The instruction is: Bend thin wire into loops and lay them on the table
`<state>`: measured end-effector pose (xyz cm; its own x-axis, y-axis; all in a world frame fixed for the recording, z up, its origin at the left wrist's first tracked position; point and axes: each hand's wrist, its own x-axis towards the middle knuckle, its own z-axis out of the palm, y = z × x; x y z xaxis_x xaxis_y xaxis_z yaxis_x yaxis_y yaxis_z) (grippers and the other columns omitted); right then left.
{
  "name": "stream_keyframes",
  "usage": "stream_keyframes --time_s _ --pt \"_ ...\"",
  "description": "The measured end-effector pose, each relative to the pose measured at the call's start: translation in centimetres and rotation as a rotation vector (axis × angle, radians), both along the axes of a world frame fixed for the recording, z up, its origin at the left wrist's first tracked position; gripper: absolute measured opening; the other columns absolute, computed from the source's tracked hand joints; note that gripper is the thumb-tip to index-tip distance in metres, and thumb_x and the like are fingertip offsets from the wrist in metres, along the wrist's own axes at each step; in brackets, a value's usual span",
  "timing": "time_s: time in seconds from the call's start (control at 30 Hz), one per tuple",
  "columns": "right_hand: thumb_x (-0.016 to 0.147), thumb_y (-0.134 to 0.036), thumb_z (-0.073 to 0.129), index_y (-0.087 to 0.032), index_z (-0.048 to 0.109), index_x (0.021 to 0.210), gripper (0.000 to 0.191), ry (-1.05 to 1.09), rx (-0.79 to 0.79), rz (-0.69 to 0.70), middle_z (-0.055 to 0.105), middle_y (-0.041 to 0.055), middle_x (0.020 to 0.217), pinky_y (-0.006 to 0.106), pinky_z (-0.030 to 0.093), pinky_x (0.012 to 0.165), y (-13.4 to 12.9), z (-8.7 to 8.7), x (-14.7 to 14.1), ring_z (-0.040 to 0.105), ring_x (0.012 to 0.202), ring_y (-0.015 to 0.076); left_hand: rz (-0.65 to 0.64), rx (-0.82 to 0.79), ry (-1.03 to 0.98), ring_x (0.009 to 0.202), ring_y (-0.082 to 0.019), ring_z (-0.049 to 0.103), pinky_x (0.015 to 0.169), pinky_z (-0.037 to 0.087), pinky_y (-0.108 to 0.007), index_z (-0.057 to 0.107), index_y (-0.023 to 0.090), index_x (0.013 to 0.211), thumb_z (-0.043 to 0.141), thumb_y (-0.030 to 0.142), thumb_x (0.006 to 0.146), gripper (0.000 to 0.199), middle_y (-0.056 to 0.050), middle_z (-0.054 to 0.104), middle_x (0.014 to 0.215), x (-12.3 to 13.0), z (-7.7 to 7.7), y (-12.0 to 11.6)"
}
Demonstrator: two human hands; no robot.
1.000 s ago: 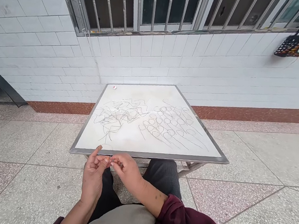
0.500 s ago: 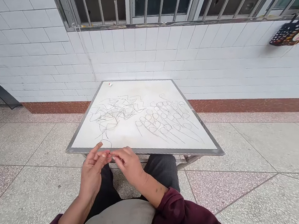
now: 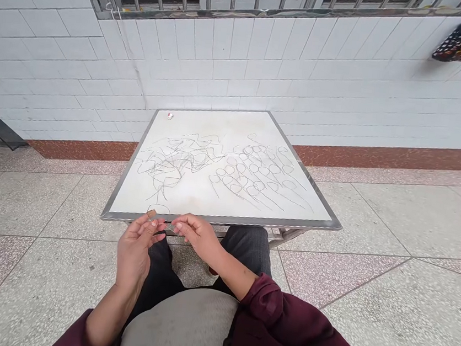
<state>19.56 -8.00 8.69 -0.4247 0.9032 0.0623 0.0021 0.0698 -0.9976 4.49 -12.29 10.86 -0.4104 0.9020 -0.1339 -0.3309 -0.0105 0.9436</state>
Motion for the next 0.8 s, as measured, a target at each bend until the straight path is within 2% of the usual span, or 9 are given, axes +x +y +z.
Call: stream_keyframes --time_s 0.33,0.4,0.57,0.8 --pt "0.083 -0.042 0.061 -0.018 0.064 0.091 0.026 0.118 -0.183 0.022 0.062 -0.0011 0.075 0.019 0.037 0.053 0.4 -0.9 -0.5 0.052 0.063 0.0089 -0.125 -0.063 -0.028 0.080 -0.019 0.069 0.065 0.054 -0.028 0.064 0.015 0.107 0.073 0.039 0.071 0.043 -0.009 0.072 0.090 0.3 -0.4 -0.3" --pt "0.084 -0.042 0.060 -0.018 0.063 0.094 0.026 0.118 -0.174 0.015 0.063 -0.0009 0.077 0.020 0.038 0.053 0.4 -1.2 -0.4 0.053 0.063 0.0092 -0.143 -0.075 -0.051 0.080 -0.020 0.070 0.065 0.054 -0.029 0.065 0.014 0.105 0.073 0.043 0.070 0.045 -0.010 0.072 0.088 0.4 -0.6 -0.2" --pt "0.079 -0.035 0.067 -0.021 0.065 0.095 0.021 -0.092 0.069 -0.097 0.067 -0.0001 0.081 0.026 0.046 0.068 0.4 -1.7 -0.5 0.057 0.070 0.0122 -0.156 -0.084 -0.130 0.081 -0.021 0.070 0.066 0.055 -0.030 0.065 0.015 0.102 0.073 0.044 0.070 0.044 -0.010 0.072 0.088 0.5 -1.1 0.1" --pt "0.083 -0.025 0.063 -0.023 0.068 0.087 0.006 -0.321 0.342 -0.183 0.066 -0.0015 0.076 0.023 0.044 0.066 1.0 -2.0 -0.6 0.058 0.070 0.0128 -0.122 -0.164 -0.099 0.088 -0.020 0.070 0.068 0.056 -0.027 0.066 0.018 0.102 0.078 0.026 0.067 0.038 -0.008 0.071 0.100 0.1 -2.3 1.1"
